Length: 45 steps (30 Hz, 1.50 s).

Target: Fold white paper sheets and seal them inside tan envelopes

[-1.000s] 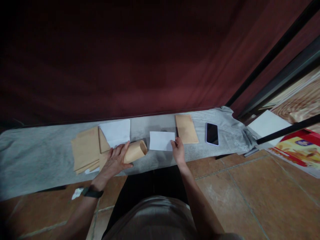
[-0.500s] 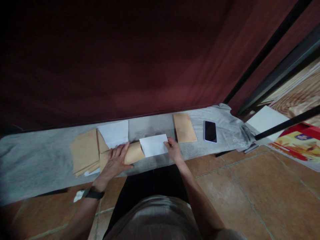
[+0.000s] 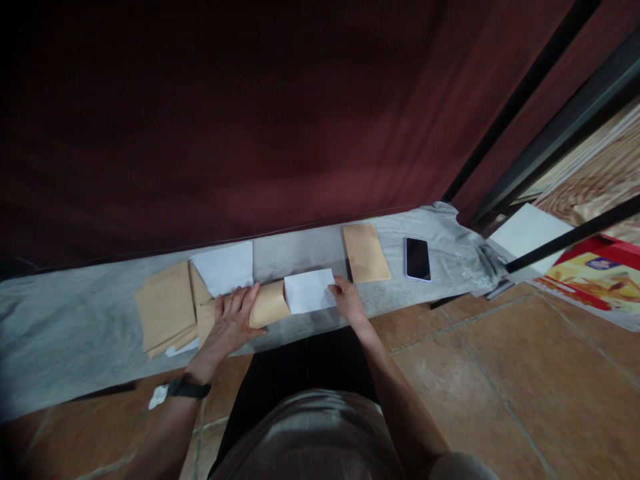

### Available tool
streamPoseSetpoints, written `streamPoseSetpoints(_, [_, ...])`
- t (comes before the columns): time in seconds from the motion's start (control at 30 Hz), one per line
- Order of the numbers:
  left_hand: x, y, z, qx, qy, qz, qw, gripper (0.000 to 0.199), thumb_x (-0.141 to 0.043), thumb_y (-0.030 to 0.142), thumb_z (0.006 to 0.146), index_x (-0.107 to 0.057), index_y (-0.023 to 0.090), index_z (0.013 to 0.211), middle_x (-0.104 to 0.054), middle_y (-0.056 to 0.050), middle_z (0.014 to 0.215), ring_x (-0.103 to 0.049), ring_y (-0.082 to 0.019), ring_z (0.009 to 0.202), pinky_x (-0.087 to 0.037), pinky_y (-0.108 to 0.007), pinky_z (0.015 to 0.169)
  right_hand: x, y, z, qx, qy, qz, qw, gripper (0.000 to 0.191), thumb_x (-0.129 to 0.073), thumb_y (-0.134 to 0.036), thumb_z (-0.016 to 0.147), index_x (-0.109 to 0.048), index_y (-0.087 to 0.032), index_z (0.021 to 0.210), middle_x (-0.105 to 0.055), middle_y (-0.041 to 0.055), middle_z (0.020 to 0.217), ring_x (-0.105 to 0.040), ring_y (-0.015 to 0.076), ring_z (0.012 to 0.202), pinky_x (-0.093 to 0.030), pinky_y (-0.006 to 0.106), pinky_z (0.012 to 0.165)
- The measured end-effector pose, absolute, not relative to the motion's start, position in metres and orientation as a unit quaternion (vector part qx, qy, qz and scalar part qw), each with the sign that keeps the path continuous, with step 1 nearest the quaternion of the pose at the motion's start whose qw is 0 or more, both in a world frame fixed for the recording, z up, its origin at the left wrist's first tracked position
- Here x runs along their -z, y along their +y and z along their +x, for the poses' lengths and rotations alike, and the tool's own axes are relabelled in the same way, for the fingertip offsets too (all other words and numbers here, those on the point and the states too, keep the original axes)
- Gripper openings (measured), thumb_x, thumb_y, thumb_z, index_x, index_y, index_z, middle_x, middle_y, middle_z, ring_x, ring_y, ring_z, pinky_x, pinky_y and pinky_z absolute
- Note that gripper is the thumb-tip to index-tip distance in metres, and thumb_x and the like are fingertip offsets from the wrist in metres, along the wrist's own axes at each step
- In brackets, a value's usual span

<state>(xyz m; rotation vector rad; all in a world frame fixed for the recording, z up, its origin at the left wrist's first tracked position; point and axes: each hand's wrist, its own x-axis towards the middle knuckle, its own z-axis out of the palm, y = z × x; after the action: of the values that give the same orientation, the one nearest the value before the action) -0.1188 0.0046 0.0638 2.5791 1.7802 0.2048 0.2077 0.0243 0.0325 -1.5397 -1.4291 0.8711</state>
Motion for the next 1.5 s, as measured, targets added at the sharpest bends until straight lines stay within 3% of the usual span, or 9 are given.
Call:
streamPoseSetpoints(0.37, [-0.069, 0.006, -0.110, -0.047, 0.572, 0.819, -0.009, 0.115, -0.082, 0.042, 0.069, -0.016, 0.020, 0.161, -0.042, -0.020, 0.155, -0.031, -0.043, 0.147, -0.011, -0.067, 0.119, -0.061, 0.023, 0.221, -0.297, -0.663, -0.595, 0.344, 0.016, -0.054, -0.025, 0.090, -0.066, -0.023, 0.080, -0.067, 0.0005, 0.071, -0.060, 0.0177, 0.064, -0.042, 0.027, 0.064])
streamPoseSetpoints(0.6, [-0.071, 0.006, -0.110, -0.032, 0.583, 0.812, 0.001, 0.115, -0.082, 0.042, 0.069, -0.016, 0.021, 0.161, -0.042, -0.020, 0.155, -0.032, -0.042, 0.147, -0.014, -0.065, 0.119, -0.081, 0.019, 0.229, -0.240, -0.643, -0.603, 0.406, 0.020, -0.050, -0.029, 0.093, -0.064, -0.022, 0.081, -0.067, 0.0031, 0.074, -0.061, 0.0191, 0.070, -0.043, 0.026, 0.063])
streamPoseSetpoints(0.8, [-0.067, 0.007, -0.109, -0.043, 0.563, 0.825, -0.008, 0.118, -0.083, 0.044, 0.069, -0.014, 0.021, 0.161, -0.041, -0.021, 0.155, -0.031, -0.043, 0.147, -0.014, -0.066, 0.119, -0.084, 0.020, 0.239, -0.279, -0.656, -0.590, 0.379, 0.022, -0.052, -0.031, 0.090, -0.056, -0.023, 0.070, -0.058, -0.0011, 0.063, -0.055, 0.0166, 0.063, -0.039, 0.025, 0.059])
streamPoseSetpoints(1.03, [-0.063, 0.004, -0.111, -0.043, 0.514, 0.857, -0.011, 0.121, -0.084, 0.044, 0.069, -0.010, 0.023, 0.162, -0.041, -0.019, 0.155, -0.031, -0.040, 0.148, -0.012, -0.063, 0.121, -0.078, 0.027, 0.243, -0.312, -0.668, -0.596, 0.318, 0.016, -0.054, -0.024, 0.086, -0.063, -0.022, 0.073, -0.064, 0.0002, 0.067, -0.059, 0.0176, 0.067, -0.038, 0.026, 0.063])
streamPoseSetpoints(1.17, [-0.059, 0.003, -0.111, -0.036, 0.504, 0.863, 0.005, 0.122, -0.085, 0.044, 0.068, -0.009, 0.024, 0.162, -0.039, -0.019, 0.157, -0.030, -0.040, 0.148, -0.012, -0.063, 0.121, -0.073, 0.032, 0.245, -0.350, -0.631, -0.600, 0.344, 0.015, -0.056, -0.022, 0.081, -0.062, -0.022, 0.067, -0.064, -0.0005, 0.065, -0.059, 0.0176, 0.067, -0.039, 0.026, 0.062])
streamPoseSetpoints(1.5, [-0.059, 0.001, -0.103, -0.021, 0.505, 0.862, 0.042, 0.118, -0.086, 0.045, 0.064, -0.020, 0.026, 0.161, -0.039, -0.020, 0.157, -0.033, -0.041, 0.147, -0.012, -0.065, 0.121, -0.058, 0.039, 0.243, -0.438, -0.530, -0.617, 0.383, 0.014, -0.057, -0.024, 0.076, -0.059, -0.021, 0.062, -0.058, -0.0031, 0.054, -0.058, 0.0138, 0.051, -0.046, 0.020, 0.042])
